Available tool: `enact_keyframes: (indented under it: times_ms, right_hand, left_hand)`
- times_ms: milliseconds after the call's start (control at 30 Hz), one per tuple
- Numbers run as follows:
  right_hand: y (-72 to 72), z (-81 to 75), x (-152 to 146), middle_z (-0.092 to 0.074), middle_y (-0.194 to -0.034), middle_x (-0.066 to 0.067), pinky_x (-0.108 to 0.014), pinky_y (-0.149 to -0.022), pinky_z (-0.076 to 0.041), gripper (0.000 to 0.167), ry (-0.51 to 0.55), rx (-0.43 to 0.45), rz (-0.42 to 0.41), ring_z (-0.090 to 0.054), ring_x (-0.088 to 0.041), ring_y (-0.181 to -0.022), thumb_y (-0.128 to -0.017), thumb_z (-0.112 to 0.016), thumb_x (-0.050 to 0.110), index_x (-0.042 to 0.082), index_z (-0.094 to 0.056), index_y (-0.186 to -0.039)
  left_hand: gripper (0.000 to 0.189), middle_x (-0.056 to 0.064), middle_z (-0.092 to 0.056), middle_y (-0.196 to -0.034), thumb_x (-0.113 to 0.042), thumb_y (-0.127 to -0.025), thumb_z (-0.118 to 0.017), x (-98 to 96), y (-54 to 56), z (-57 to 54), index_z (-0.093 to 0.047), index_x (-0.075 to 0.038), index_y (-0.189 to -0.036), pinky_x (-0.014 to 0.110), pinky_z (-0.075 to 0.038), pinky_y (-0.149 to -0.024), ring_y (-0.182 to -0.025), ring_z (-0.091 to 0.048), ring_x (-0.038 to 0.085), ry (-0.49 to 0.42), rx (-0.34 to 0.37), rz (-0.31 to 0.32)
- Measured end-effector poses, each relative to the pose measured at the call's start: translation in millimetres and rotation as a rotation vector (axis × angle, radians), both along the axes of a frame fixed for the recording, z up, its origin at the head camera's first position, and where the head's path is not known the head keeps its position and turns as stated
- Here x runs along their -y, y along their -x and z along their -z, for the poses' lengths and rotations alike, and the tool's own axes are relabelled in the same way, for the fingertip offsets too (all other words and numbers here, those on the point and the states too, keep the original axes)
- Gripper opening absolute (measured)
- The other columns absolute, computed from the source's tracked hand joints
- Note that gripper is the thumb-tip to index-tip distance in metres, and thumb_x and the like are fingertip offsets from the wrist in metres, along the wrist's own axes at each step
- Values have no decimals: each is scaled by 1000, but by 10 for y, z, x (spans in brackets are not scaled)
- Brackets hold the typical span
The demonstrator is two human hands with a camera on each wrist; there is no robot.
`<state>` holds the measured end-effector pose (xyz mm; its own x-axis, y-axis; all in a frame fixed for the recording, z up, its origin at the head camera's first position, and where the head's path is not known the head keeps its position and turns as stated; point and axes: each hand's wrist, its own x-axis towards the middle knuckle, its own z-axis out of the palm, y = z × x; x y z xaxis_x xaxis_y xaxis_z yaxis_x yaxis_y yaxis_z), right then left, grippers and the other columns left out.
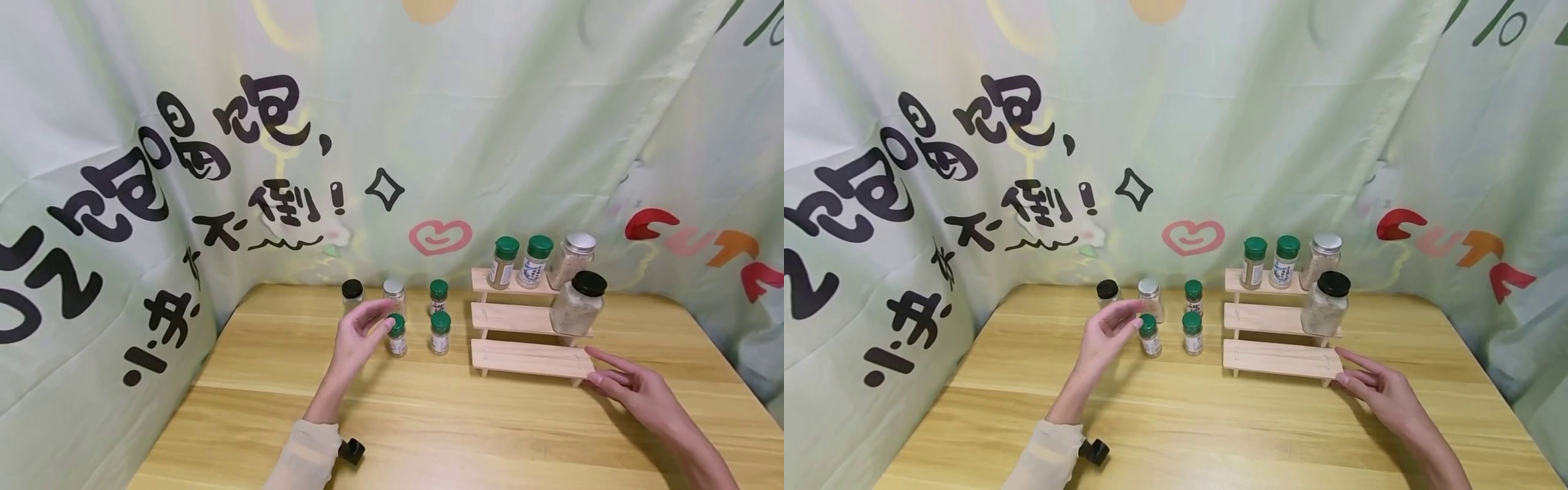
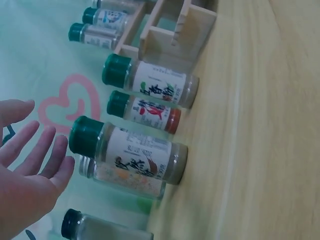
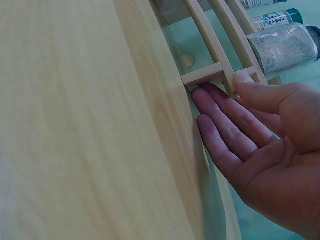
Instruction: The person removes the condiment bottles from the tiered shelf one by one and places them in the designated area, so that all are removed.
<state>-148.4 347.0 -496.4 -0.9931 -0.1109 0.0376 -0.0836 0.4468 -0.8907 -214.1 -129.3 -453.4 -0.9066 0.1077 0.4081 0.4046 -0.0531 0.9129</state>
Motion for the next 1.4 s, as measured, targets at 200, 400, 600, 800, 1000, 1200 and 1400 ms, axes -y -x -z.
enact_keyframes:
  times_ms: [200, 400, 600, 800, 1000, 1200, 1400]
  right_hand:
    - [12, 8, -8, -73, -109, 17, -14, -76, -57, 51, 15, 1, -9, -69, 1, -95, -103, -63, 9, -4, -47, -150]
    - [13, 18, 1, -70, -110, 22, -15, -75, -58, 50, 22, -2, -8, -69, 2, -95, -103, -63, 8, -4, -48, -149]
    - [17, 5, 13, -70, -110, 21, -15, -75, -57, 51, 3, 4, -1, -69, 1, -95, -103, -63, 11, -5, -47, -149]
    - [9, -17, 15, -69, -112, 21, -13, -76, -56, 55, -15, 24, 9, -67, 4, -97, -104, -63, 18, -7, -45, -150]
    - [7, -19, 14, -66, -113, 25, -14, -77, -57, 55, 3, 20, 2, -67, 5, -98, -104, -63, 17, -7, -44, -150]
    - [3, -10, 16, -65, -114, 26, -16, -77, -58, 53, 21, -6, -10, -65, 7, -100, -104, -62, 13, -9, -45, -148]
    - [7, -18, 13, -64, -116, 27, -16, -77, -58, 52, 32, -18, -17, -65, 7, -101, -104, -62, 12, -9, -46, -148]
  left_hand:
    - [34, 29, -65, -126, 6, -91, -72, -71, -64, -64, -63, 12, -124, 47, -46, -111, -121, -61, 43, 52, -53, 7]
    - [32, 19, -68, -125, 2, -94, -72, -163, -128, -90, -64, 11, -124, 45, -46, -111, -121, -62, 39, 98, -132, 12]
    - [31, 22, -67, -124, 3, -92, -73, -290, -165, -75, -66, 7, -122, 47, -47, -110, -119, -63, 37, 103, -148, 43]
    - [30, 13, -69, -125, 0, -93, -73, -488, -190, -69, -68, 0, -123, 44, -45, -112, -122, -63, 29, 124, -155, 86]
    - [30, 12, -69, -127, -2, -95, -72, -675, -212, -108, -67, 0, -125, 43, -46, -112, -123, -63, 27, 126, -163, 121]
    - [32, 14, -68, -127, -3, -95, -73, -893, -218, -159, -66, 0, -126, 46, -48, -109, -121, -64, 27, 108, -150, 144]
    - [33, 15, -69, -127, -4, -95, -72, -1102, -190, -199, -66, -1, -127, 41, -50, -108, -120, -64, 28, 95, -149, 168]
